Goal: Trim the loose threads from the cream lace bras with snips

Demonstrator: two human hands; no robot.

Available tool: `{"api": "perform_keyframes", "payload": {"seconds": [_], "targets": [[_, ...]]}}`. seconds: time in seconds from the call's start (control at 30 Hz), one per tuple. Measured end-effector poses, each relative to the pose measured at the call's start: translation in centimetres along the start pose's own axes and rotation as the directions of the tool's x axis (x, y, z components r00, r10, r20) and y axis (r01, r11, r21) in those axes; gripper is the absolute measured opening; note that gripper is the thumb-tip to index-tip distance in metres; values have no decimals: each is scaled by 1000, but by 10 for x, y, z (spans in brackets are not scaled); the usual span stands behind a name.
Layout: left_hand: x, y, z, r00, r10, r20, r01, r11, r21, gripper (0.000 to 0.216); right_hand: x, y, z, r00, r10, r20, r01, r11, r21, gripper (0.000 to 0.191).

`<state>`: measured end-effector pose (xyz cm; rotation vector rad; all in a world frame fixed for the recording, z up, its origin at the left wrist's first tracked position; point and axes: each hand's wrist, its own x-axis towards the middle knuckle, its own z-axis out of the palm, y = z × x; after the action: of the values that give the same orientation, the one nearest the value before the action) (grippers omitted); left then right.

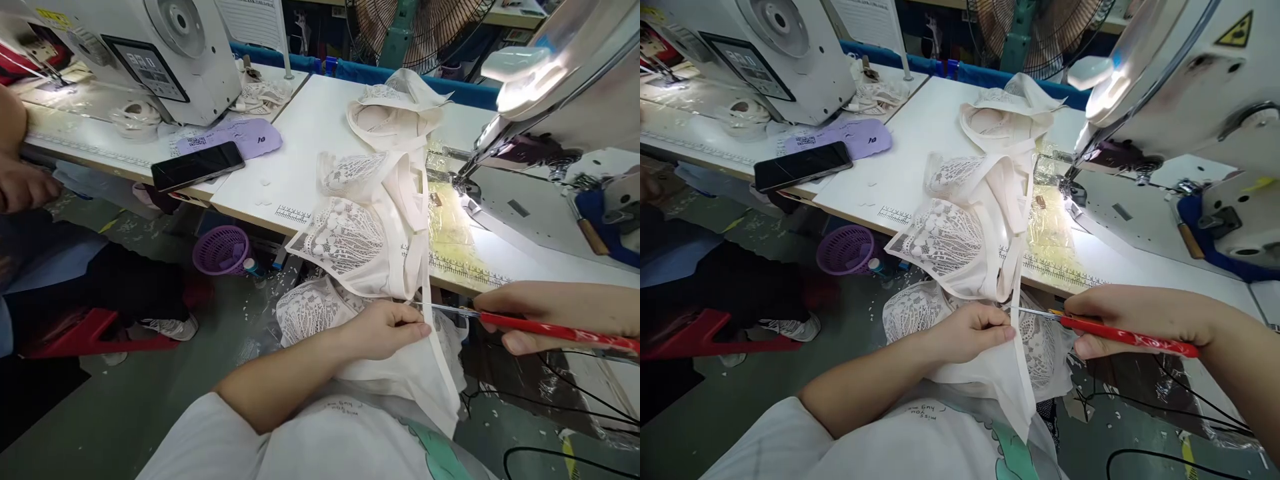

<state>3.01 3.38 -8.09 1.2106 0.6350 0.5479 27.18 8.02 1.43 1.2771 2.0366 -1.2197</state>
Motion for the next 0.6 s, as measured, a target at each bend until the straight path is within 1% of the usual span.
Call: {"api": "perform_keyframes", "payload": {"seconds": [0.03,0.07,0.1,0.23,0.4,0.47,0.53,0.6], "targets": [[0,0,0,1000,4,1,-4,1000,-4,47,1,2,1,997,-1,81,0,1000,7,67],[0,0,0,1000,8,3,-8,1000,-8,47,2,3,1,992,-1,129,-2,1000,22,67],[0,0,0,1000,12,5,-12,1000,-14,47,3,4,2,990,1,142,-7,999,38,66],[1,-1,-1,1000,18,3,-18,999,-29,46,5,8,4,995,-10,101,2,997,72,63],[4,0,-1,1000,31,-2,-31,1000,3,42,4,16,7,995,-83,57,75,989,129,58],[5,1,-2,999,43,-4,-43,999,20,42,4,18,7,994,-95,52,85,982,167,57],[6,1,-2,998,55,-13,-54,998,34,43,4,18,7,995,-89,56,75,974,212,58],[6,2,-1,997,70,-37,-68,996,50,45,4,18,8,998,-48,42,37,974,222,61]]}}
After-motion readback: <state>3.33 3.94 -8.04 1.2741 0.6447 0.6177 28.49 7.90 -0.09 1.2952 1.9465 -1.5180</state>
